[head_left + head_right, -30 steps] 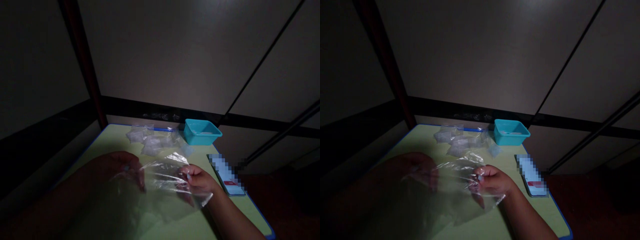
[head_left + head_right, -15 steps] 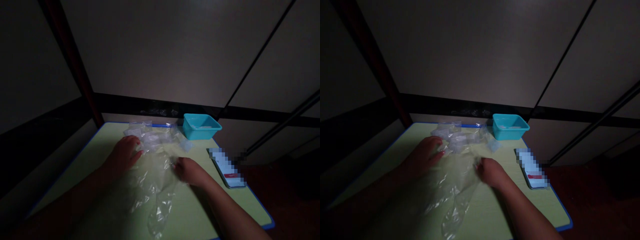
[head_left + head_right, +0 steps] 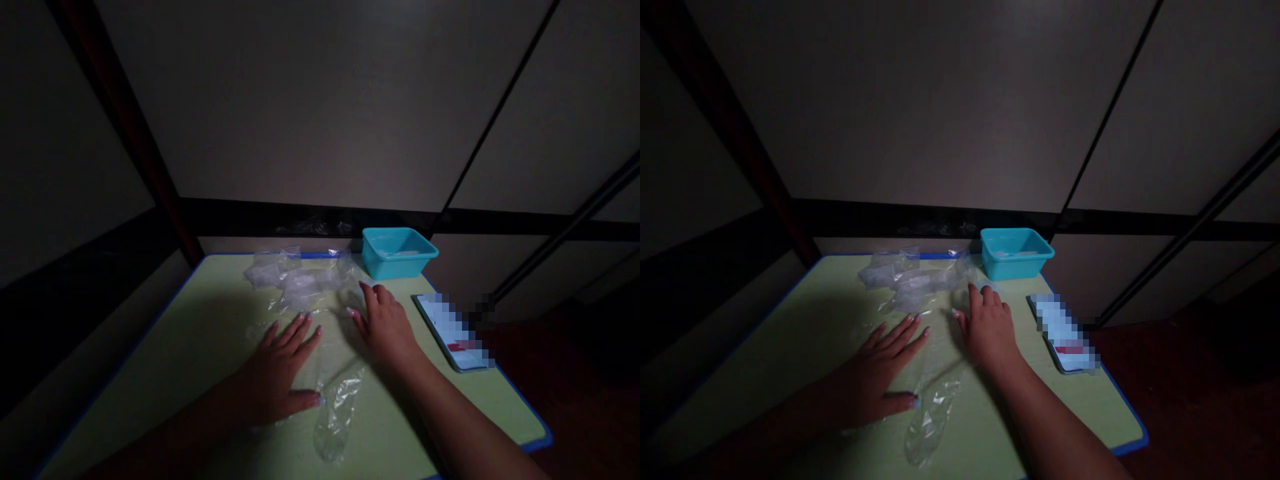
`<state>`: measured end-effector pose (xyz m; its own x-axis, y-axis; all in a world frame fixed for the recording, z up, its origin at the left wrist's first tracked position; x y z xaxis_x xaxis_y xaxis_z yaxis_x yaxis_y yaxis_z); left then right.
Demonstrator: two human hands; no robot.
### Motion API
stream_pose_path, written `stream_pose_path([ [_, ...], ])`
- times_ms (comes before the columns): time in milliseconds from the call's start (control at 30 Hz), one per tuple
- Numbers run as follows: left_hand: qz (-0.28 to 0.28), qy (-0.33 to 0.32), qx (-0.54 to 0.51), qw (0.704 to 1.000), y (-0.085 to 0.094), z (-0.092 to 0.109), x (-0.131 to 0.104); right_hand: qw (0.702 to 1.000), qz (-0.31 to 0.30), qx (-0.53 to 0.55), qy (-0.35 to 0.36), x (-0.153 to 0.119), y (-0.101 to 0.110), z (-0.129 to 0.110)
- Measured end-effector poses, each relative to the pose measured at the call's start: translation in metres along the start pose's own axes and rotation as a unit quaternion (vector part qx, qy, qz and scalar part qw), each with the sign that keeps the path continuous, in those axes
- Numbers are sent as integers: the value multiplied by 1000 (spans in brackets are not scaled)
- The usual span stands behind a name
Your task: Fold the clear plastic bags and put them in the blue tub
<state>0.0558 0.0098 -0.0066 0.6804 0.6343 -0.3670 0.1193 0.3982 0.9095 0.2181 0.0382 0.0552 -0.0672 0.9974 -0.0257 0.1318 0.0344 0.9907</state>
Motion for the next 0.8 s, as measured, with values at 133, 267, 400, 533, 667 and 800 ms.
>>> stream_pose_path([
  [133,-13,22,6,1000,3,1,-2,984,-67,7,167,-11,-29,-42],
  [267,-26,40,-3,999,1,-2,-4,959,-191,26,207,-15,-62,-52],
  [400,-1,30,6,1000,1,-8,-1,959,-230,46,159,-8,-58,-35],
  [533,136,17,42,990,22,-14,2,996,33,64,44,-8,16,3],
  [667,275,50,45,959,46,-37,-5,952,292,86,-42,-45,74,31],
  [800,355,143,33,923,63,-80,-14,983,124,90,100,-24,34,-1],
])
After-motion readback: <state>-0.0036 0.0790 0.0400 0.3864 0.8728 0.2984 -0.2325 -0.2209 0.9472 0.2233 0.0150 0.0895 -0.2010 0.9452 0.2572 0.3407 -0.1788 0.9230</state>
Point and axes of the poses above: each hand's wrist, its own x-axis towards the middle knuckle, its own y-axis out of the back of the hand, z = x × y, the point moved 9 cm from there along x, towards the middle knuckle, and after that the axes turned 13 degrees about -z, right-handed, at the moved point
